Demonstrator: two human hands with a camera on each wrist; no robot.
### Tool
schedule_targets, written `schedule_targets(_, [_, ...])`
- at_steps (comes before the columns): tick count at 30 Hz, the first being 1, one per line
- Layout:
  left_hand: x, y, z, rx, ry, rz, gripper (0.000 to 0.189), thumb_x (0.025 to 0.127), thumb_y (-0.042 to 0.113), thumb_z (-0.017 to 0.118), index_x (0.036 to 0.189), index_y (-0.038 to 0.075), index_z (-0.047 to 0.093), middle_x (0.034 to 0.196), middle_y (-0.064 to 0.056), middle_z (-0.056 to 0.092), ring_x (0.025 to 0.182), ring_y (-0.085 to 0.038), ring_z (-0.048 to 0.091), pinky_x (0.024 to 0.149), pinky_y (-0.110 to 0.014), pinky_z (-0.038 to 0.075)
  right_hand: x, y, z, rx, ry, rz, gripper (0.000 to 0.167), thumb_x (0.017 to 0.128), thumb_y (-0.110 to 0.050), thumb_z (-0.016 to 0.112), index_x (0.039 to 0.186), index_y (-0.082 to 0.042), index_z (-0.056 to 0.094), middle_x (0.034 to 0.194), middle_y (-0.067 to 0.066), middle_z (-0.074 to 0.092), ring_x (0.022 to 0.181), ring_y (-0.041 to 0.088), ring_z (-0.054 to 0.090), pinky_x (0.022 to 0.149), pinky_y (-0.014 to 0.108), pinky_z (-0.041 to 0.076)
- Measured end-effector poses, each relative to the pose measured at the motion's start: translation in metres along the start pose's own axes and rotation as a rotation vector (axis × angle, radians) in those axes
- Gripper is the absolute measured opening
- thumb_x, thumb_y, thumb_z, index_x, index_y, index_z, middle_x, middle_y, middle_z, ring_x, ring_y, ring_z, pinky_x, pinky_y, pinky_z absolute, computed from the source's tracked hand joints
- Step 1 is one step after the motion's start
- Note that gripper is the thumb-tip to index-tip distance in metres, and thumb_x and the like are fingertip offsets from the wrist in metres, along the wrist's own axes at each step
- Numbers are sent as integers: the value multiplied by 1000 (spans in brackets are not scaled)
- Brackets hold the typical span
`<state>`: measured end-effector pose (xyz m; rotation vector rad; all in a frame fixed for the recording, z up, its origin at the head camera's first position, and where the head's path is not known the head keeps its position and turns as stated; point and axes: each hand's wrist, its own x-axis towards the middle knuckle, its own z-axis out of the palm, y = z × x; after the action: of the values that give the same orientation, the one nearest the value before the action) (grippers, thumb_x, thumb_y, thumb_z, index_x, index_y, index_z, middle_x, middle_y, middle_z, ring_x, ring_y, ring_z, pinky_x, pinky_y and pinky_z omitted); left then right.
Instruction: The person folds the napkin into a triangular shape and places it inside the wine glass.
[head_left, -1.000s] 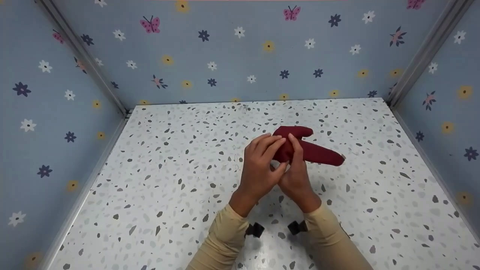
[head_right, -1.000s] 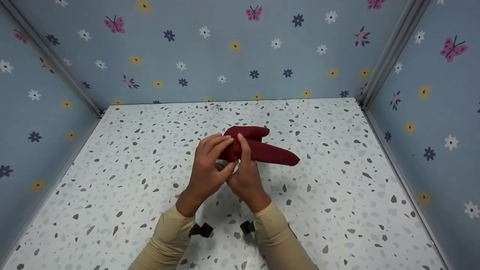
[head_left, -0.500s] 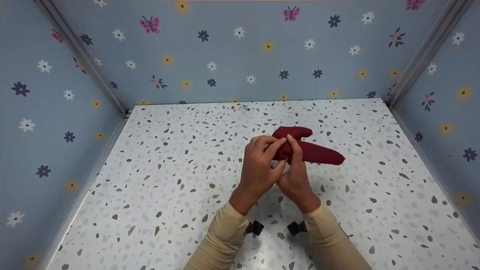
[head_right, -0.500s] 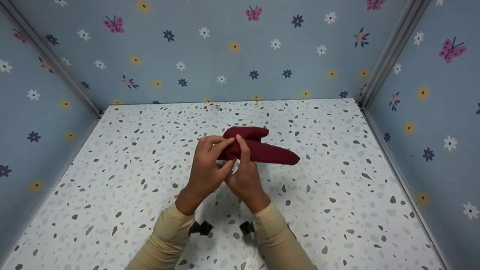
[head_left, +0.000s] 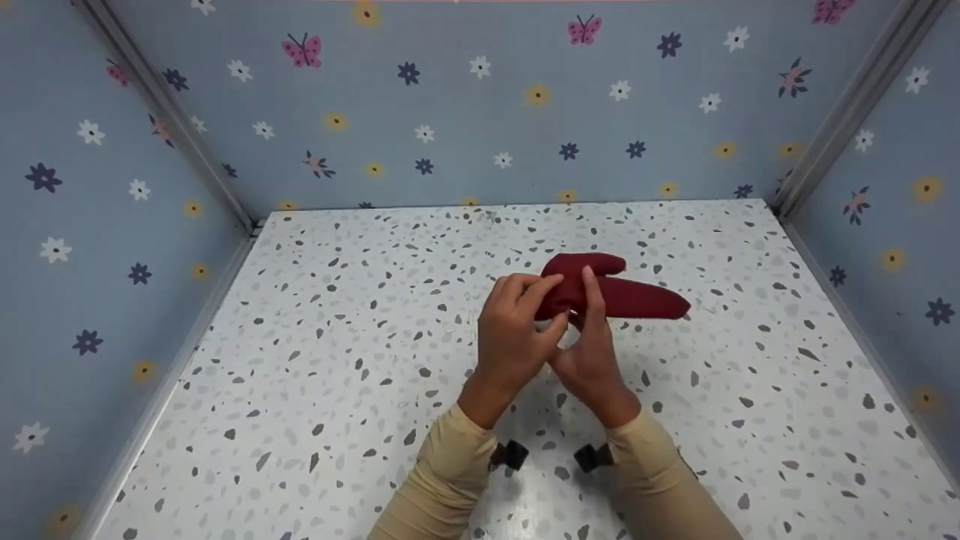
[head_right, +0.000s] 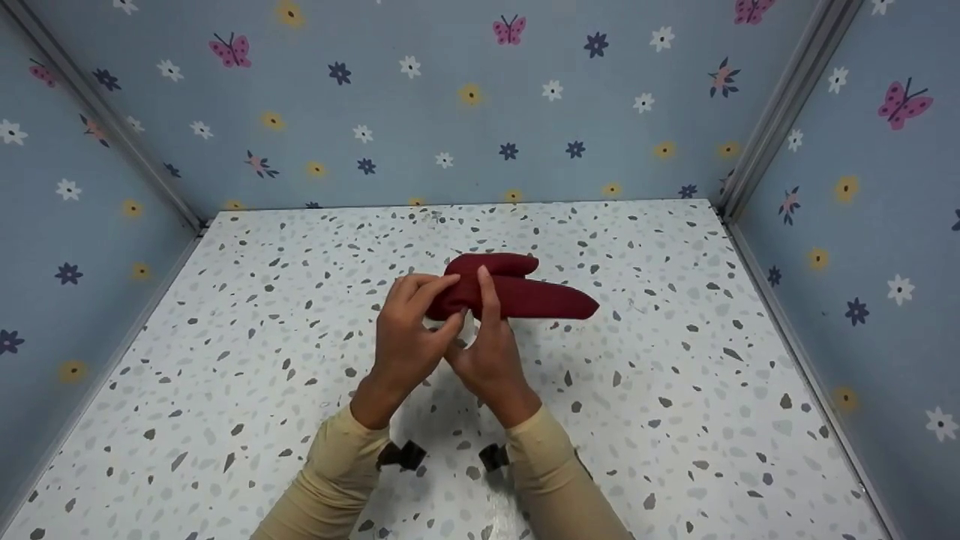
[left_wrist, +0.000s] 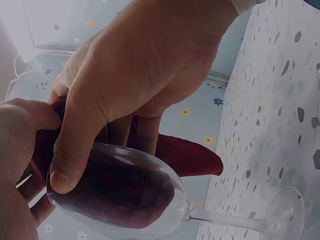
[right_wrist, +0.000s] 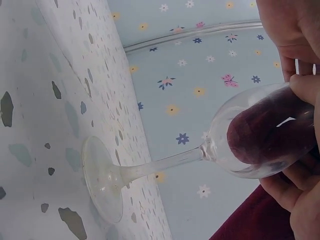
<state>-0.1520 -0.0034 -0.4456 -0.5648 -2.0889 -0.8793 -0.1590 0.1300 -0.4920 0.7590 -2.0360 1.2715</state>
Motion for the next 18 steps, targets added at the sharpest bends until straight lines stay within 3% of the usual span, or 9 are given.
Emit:
schedule_targets(8, [1,-2,-2,-6,33,-19,27,84,16,75,110,9,74,101,-3,68,93,-15,63,83,-26,53,-2,1,1,2,14,-15,107,80,-8,85,156,0,10,155,11,36,136,26,45,97,44,50])
schedule_targets(18, [3,-8,-5,-38,60,-65,19,84,13,72,102,7,71,97,-3,69,83,-11,63,74,-24,54,0,1,4,45,31,-1,108,78,-5,86,156,-3,12,155,13,35,137,27,44,100,43,48])
